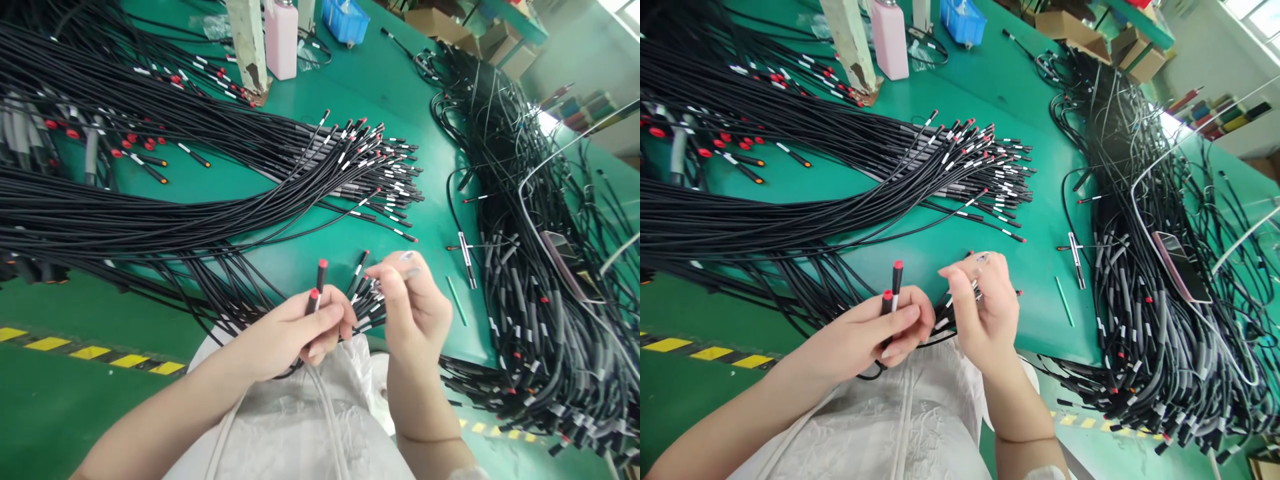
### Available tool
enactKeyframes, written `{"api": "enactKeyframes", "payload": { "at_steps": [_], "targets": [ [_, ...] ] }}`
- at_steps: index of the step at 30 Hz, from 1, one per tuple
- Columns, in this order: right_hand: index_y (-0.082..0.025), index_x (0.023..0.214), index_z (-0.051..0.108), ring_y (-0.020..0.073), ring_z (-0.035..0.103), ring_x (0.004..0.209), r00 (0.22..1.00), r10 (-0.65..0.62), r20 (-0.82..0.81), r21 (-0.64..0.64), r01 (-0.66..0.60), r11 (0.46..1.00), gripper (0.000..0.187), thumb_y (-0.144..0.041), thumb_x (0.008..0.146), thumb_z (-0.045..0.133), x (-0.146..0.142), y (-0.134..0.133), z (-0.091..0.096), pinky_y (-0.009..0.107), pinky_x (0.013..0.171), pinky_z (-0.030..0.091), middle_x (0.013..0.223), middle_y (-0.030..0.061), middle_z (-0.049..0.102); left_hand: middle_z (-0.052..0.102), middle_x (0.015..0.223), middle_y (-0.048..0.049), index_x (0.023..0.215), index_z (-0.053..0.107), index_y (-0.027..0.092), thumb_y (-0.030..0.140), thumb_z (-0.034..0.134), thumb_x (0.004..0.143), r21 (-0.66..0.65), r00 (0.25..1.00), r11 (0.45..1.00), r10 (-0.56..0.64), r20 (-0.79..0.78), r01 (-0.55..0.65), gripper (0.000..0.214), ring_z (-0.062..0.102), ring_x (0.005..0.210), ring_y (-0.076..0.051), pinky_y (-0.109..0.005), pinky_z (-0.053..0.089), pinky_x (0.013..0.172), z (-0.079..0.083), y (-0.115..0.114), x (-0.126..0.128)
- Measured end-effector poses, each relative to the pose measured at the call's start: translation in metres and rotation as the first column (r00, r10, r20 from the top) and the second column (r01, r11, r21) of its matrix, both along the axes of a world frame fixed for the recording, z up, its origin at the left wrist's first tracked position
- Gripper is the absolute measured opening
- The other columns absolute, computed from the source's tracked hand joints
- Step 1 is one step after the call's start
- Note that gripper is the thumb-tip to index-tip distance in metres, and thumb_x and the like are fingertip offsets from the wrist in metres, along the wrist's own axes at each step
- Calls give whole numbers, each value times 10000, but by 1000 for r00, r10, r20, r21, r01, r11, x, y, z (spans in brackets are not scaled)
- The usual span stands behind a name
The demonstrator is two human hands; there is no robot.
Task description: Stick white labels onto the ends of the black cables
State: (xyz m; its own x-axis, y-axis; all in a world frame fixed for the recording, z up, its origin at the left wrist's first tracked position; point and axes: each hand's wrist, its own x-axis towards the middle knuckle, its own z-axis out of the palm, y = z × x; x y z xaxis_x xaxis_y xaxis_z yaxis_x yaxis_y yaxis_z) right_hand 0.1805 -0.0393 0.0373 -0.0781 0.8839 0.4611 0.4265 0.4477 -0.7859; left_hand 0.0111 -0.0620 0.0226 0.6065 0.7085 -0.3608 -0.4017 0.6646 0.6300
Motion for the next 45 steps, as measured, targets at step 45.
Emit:
{"api": "enactKeyframes", "payload": {
  "at_steps": [45],
  "targets": [
    [-191,1284,520,216,696,1050,971,166,-173,214,-127,969,461,-9,884,659,-8,-26,-28,417,841,617,1138,108,739,687,605,-16,743,816,165,240,913,669,-221,950,926,312,-10,-306,143,357,429,1,-115,240,413,11,5,0]
  ]
}}
